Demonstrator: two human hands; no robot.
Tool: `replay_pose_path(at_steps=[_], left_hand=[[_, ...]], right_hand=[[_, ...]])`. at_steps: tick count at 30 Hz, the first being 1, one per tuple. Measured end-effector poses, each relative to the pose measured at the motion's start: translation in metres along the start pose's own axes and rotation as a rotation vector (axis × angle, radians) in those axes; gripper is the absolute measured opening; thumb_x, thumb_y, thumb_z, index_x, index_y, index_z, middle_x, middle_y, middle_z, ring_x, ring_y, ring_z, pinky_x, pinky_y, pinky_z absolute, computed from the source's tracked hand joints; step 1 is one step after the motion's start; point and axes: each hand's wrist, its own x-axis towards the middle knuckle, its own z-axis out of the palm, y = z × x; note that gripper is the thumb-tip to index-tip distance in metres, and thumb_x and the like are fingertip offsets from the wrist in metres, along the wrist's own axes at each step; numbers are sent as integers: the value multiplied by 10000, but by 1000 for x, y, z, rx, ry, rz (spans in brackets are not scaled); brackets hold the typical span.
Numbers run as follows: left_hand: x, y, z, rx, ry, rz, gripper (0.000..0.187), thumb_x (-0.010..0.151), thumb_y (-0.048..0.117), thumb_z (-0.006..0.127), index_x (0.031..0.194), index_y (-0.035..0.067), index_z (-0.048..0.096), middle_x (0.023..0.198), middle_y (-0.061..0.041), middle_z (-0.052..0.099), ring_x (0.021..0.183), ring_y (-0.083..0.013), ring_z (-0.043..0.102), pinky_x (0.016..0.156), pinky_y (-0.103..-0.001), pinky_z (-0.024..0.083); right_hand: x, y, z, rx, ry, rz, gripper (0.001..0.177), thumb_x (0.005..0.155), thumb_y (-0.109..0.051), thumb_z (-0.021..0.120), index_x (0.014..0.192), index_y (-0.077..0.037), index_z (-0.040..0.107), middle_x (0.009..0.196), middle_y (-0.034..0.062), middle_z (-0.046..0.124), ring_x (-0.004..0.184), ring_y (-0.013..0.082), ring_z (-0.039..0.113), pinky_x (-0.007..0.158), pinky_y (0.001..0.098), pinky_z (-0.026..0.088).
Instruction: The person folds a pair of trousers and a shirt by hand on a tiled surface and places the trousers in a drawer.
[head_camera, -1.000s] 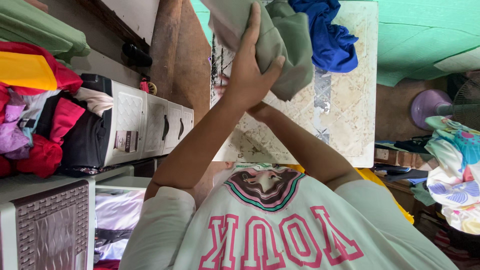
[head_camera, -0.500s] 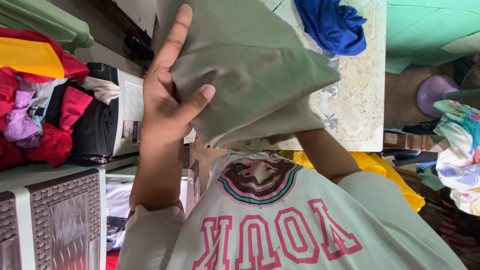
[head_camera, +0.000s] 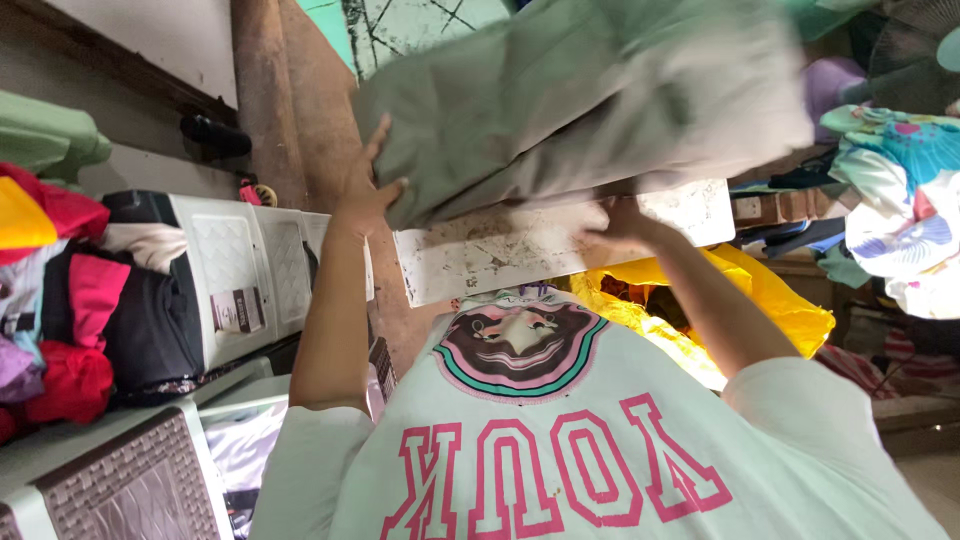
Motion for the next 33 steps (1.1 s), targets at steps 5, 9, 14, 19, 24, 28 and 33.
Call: replay_pose_path(at_steps=[5,9,14,19,24,28,33], left_hand=[[-9,-106,10,-102,123,-287,942,806,-192,630,1618,163,310,1687,-125,304,1525,-241,342,1213,-338,315],[-5,-121,4,-135,108,-257,936,823,-187,627,1636,160,317,1700,-135,294,1550,-252,333,1230,-348,340],[-6,-97,1,-197,91,-493,960,809,-120,696,1607,212,276,1674,-80,230,1498,-221,317,1176,-348,427],[-18,-109,-14,-161,30,-320,973,808,-180,680,1632,145,278,1699,-133,257,1545,-241,299,1238,-342,287],[-39,-140,-24,-214,52,-319,950,818,-205,632,1634,121,271,1709,-141,233,1551,-227,290,1245,-334,267],[-43,-144,-3,194,214,-347,820,841,-67,665,1589,123,386,1609,-201,300,1485,-335,355,1207,-392,330],[-33,-86,69,957,367,-239,669,813,129,782,1425,110,514,1518,-231,308,1407,-435,324,1106,-571,325]], right_hand=[[-56,-20,18,448,343,49,564,880,-505,704,1309,-141,669,1313,186,719,1255,336,667,1066,437,531],[-55,7,-7,506,737,270,351,965,-377,745,1107,-67,667,1122,158,732,1105,319,709,993,438,576],[-22,48,-60,-16,1059,223,716,632,-481,937,1118,-11,703,1048,190,700,1008,419,628,812,601,514],[-26,75,-67,618,399,337,548,785,-396,888,1191,-69,722,944,49,719,897,206,695,907,350,515],[-67,115,-42,969,414,127,258,889,-199,803,1095,-58,740,952,-25,725,917,85,626,832,279,487],[-79,132,-21,901,427,96,220,954,-194,815,1015,-6,718,946,45,714,898,129,590,810,324,455],[-80,89,-52,803,380,-140,194,869,-120,808,1022,-21,741,1030,74,746,998,152,656,926,330,508]])
